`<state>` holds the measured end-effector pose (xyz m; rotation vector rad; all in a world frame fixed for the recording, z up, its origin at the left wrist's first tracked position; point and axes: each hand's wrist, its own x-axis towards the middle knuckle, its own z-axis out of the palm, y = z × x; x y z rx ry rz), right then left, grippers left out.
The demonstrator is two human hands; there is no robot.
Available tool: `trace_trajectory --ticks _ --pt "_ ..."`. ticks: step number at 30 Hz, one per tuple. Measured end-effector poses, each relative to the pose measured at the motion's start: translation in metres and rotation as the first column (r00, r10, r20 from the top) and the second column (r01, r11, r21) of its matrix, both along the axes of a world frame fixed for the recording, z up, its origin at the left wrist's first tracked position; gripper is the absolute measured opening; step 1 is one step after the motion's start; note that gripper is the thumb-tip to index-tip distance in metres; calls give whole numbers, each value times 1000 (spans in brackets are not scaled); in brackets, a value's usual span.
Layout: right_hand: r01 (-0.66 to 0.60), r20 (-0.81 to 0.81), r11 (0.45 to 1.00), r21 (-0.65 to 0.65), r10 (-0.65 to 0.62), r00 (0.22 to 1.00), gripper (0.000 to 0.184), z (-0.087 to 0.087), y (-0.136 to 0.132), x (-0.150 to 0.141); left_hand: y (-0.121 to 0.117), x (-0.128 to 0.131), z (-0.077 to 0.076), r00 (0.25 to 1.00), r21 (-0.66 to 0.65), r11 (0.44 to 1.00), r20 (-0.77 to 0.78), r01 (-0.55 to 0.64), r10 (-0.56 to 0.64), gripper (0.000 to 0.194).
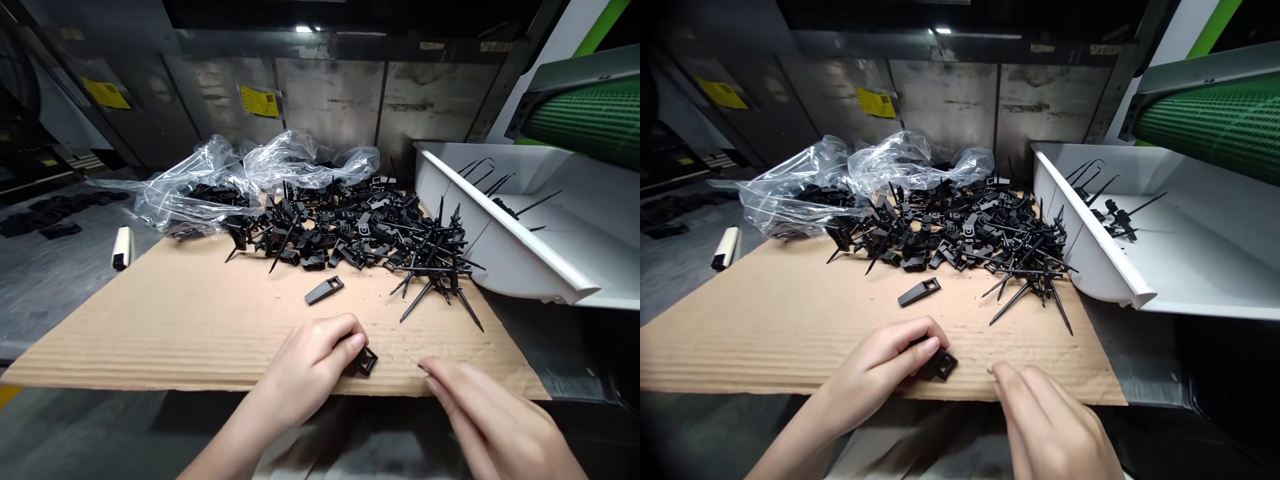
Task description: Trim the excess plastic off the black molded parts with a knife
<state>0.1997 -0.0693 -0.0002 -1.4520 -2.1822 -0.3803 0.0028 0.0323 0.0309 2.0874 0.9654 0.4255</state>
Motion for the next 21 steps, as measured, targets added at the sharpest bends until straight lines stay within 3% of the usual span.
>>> trace_trajectory --ticks 2,10,14,21 --pt "-36 47 999 13 35 998 29 -1 -3 -4 1 3 1 999 37 999 -43 9 -7 27" --pt "67 6 998 1 -67 998 33 0 7 -37 -1 5 0 997 70 997 -74 14 -9 26" --pt "109 32 994 -2 -108 994 40 7 11 -43 -2 5 1 998 54 999 -59 1 2 27" --pt "141 64 989 43 -144 988 39 3 8 -48 -6 7 2 999 83 996 -37 -34 38 30"
